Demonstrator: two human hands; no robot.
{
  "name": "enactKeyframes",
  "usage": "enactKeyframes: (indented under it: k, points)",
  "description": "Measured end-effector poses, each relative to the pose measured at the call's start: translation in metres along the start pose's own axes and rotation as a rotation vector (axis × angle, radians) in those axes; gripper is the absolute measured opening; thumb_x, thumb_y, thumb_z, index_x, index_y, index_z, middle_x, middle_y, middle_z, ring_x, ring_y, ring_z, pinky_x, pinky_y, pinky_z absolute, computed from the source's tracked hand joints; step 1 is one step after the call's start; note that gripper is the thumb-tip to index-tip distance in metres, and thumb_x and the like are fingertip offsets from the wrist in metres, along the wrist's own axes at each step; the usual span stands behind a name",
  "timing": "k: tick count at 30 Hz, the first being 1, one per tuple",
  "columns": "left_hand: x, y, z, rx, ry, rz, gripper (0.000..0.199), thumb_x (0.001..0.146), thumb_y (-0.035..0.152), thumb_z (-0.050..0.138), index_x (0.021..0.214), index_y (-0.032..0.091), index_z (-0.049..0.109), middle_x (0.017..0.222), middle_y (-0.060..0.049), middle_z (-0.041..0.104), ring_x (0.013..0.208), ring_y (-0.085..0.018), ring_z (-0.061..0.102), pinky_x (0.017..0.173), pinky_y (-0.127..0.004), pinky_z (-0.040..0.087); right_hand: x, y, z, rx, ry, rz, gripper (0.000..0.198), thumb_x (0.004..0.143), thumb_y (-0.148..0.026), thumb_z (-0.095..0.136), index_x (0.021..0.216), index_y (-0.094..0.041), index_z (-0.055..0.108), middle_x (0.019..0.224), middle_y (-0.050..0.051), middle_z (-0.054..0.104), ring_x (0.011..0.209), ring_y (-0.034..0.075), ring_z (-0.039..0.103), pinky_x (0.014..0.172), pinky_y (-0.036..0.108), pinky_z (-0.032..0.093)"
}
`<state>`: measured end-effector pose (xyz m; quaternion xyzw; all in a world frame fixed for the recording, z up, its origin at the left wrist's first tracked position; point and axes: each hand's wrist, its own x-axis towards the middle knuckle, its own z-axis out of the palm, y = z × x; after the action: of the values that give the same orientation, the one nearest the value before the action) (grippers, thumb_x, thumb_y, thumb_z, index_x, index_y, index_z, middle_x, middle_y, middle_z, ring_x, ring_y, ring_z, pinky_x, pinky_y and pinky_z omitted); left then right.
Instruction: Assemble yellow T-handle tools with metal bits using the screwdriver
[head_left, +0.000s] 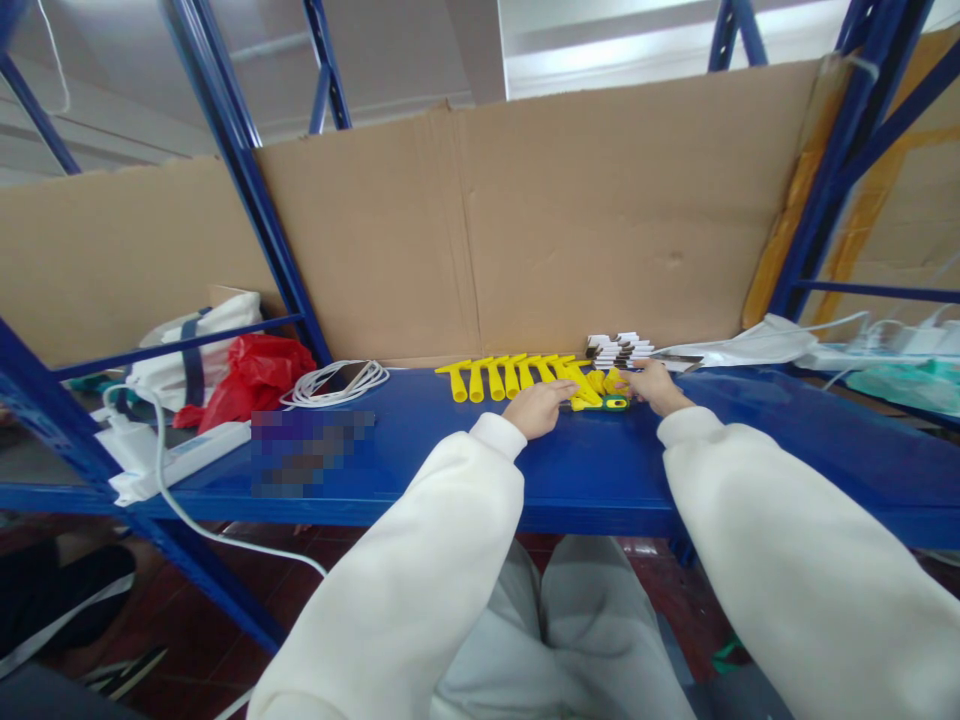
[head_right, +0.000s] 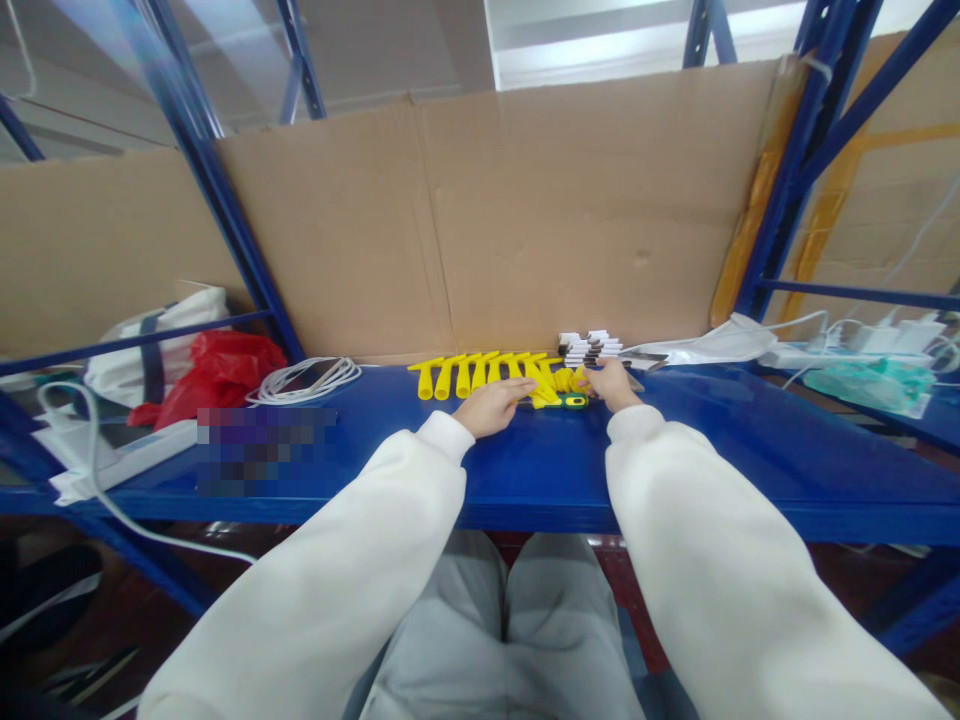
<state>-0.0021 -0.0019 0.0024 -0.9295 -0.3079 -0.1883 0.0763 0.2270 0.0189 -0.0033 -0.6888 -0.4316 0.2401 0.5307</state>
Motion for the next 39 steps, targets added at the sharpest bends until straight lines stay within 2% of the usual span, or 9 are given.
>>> enactKeyframes:
  k: [8, 12, 16, 20, 27, 30, 35, 39]
  points:
    - [0.001, -0.003, 0.002, -0.01, 0.016, 0.021, 0.059, 0.087, 0.001, 0.044, 0.139, 0.022, 0.063, 0.148, -0.005, 0.06, 0.137, -0.018, 0.057, 0.117, -0.035, 0.044, -0.001, -0.001, 0.0, -0.132, -0.013, -0.033, 0.042, 0.088, -0.016, 0.068, 0.128, -0.004, 0.063, 0.085, 0.013, 0.077, 0.049, 0.011, 0.059, 0.04, 0.019, 0.037]
    - [0.0, -0.003, 0.002, -0.005, 0.002, 0.0, 0.057, 0.088, 0.002, 0.044, 0.139, 0.019, 0.063, 0.149, -0.007, 0.059, 0.138, -0.017, 0.056, 0.117, -0.033, 0.043, -0.002, -0.001, -0.002, -0.201, -0.018, -0.048, 0.041, 0.087, -0.014, 0.067, 0.126, -0.004, 0.065, 0.077, 0.011, 0.075, 0.05, 0.013, 0.058, 0.041, 0.02, 0.038]
    - [0.0, -0.002, 0.0, -0.012, 0.006, 0.009, 0.059, 0.087, 0.001, 0.044, 0.14, 0.022, 0.063, 0.149, -0.005, 0.06, 0.137, -0.017, 0.057, 0.117, -0.034, 0.044, -0.001, -0.001, -0.003, -0.296, -0.017, -0.064, 0.035, 0.084, -0.015, 0.066, 0.117, -0.005, 0.07, 0.066, 0.007, 0.07, 0.052, 0.015, 0.059, 0.043, 0.022, 0.04]
    - [0.0, -0.001, -0.001, -0.016, -0.004, 0.003, 0.058, 0.088, 0.001, 0.043, 0.14, 0.019, 0.063, 0.149, -0.007, 0.059, 0.138, -0.018, 0.056, 0.117, -0.035, 0.044, 0.001, -0.002, -0.002, -0.175, -0.026, -0.164, 0.023, 0.081, -0.009, 0.064, 0.103, -0.009, 0.072, 0.07, 0.005, 0.07, 0.053, 0.013, 0.057, 0.05, 0.023, 0.046]
    - [0.0, 0.0, 0.001, -0.01, 0.026, 0.012, 0.059, 0.087, 0.0, 0.045, 0.139, 0.022, 0.063, 0.148, -0.006, 0.061, 0.136, -0.018, 0.058, 0.115, -0.035, 0.046, -0.015, -0.015, 0.006, 0.051, -0.339, -0.375, 0.007, 0.08, -0.01, 0.067, 0.077, -0.015, 0.071, 0.061, 0.001, 0.067, 0.053, 0.01, 0.056, 0.055, 0.02, 0.05]
    - [0.0, -0.001, 0.002, -0.014, 0.026, 0.007, 0.058, 0.088, 0.0, 0.044, 0.139, 0.02, 0.063, 0.148, -0.007, 0.06, 0.136, -0.019, 0.058, 0.115, -0.034, 0.046, -0.023, -0.018, 0.008, 0.023, -0.415, -0.384, 0.004, 0.078, -0.013, 0.072, 0.081, -0.015, 0.073, 0.057, -0.002, 0.064, 0.052, 0.01, 0.055, 0.053, 0.02, 0.047]
    - [0.001, -0.003, 0.003, -0.021, 0.035, 0.012, 0.058, 0.089, 0.001, 0.043, 0.141, 0.02, 0.061, 0.151, -0.007, 0.058, 0.138, -0.018, 0.055, 0.116, -0.034, 0.045, -0.027, -0.018, 0.009, 0.059, -0.531, -0.369, 0.023, 0.076, -0.008, 0.074, 0.097, -0.015, 0.074, 0.064, -0.003, 0.068, 0.058, 0.01, 0.058, 0.059, 0.019, 0.047]
    - [0.002, -0.003, 0.003, -0.003, 0.044, 0.0, 0.058, 0.091, 0.003, 0.043, 0.144, 0.02, 0.058, 0.153, -0.007, 0.055, 0.14, -0.018, 0.054, 0.116, -0.035, 0.045, -0.027, -0.017, 0.009, 0.122, -0.525, -0.357, 0.028, 0.075, -0.009, 0.073, 0.102, -0.016, 0.072, 0.064, -0.004, 0.065, 0.058, 0.01, 0.057, 0.06, 0.019, 0.047]
